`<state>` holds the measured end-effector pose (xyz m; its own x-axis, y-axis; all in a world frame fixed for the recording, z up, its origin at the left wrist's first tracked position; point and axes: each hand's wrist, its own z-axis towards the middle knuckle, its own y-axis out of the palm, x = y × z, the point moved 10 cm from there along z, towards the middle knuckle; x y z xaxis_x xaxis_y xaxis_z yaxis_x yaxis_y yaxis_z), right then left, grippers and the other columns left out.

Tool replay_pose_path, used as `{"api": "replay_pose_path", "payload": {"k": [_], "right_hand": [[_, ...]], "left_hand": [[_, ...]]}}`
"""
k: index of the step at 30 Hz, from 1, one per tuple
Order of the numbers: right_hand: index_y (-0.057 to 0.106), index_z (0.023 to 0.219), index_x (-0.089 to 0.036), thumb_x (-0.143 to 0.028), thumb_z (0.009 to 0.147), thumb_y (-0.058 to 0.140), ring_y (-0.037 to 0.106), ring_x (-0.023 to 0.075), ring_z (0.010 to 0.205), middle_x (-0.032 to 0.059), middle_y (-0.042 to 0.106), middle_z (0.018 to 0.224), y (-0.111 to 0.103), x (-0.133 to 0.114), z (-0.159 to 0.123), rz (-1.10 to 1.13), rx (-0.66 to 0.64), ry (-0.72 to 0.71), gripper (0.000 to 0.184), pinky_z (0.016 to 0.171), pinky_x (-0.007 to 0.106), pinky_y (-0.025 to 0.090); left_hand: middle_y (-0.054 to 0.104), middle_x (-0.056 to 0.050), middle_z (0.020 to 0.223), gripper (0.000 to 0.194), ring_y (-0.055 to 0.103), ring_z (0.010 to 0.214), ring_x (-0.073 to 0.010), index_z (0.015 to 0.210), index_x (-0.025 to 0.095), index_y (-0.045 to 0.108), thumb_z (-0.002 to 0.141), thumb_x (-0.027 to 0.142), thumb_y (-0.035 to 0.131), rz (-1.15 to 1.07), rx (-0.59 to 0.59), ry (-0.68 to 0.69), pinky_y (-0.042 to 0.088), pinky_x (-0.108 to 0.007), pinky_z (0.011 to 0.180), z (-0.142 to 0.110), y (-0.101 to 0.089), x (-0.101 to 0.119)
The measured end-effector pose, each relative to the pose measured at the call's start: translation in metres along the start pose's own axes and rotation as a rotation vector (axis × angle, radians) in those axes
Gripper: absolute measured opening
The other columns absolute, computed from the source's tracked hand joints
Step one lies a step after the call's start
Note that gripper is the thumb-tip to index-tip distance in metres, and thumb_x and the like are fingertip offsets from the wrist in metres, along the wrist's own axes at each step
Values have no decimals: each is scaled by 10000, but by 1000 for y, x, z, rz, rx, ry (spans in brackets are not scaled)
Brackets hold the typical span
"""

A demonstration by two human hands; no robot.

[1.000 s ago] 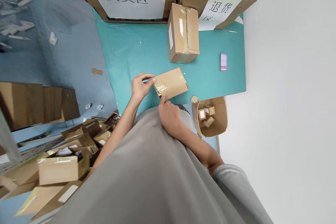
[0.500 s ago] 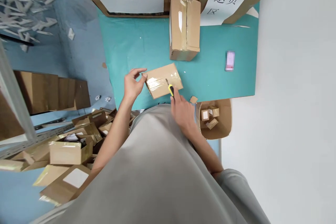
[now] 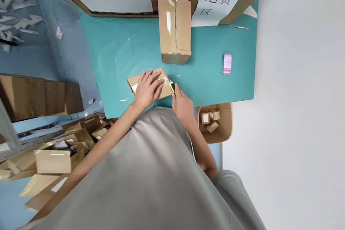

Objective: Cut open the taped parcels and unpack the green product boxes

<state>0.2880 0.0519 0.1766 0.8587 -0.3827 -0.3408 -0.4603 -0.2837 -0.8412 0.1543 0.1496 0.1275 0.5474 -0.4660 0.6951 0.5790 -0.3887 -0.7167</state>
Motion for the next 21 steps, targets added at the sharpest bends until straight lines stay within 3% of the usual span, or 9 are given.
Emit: {"api": "replay_pose_path", "payload": {"k": [5,11,21], "right_hand": [[327,1825,-192,-235,1176,313,763,323,1297,192,667,1630,7,-13,10,-63,-55,28,651,1069,436,614],[251,1852,-200,-204,1172,312,804,325,1196,220,704,1565,10,-22,1,-202,-128,155,683,1022,445,636],[205,1862,-228,-151,1143,342,784,304,1215,229,648,1609,11,-38,1,-304,-157,233,735,1004,395,633]], "left_hand": [[630,-95,1675,371,391,1719,-338,1384,290,731,1174,423,456,17,3,7,232,-690,1438,-2,0,0],[608,-96,1700,369,367,1731,-340,1404,290,718,1169,425,468,-12,-6,7,206,-705,1441,-4,3,-2],[586,-111,1722,368,315,1755,-320,1424,266,701,1167,386,467,-55,-36,-17,165,-680,1458,-3,4,-2]]}}
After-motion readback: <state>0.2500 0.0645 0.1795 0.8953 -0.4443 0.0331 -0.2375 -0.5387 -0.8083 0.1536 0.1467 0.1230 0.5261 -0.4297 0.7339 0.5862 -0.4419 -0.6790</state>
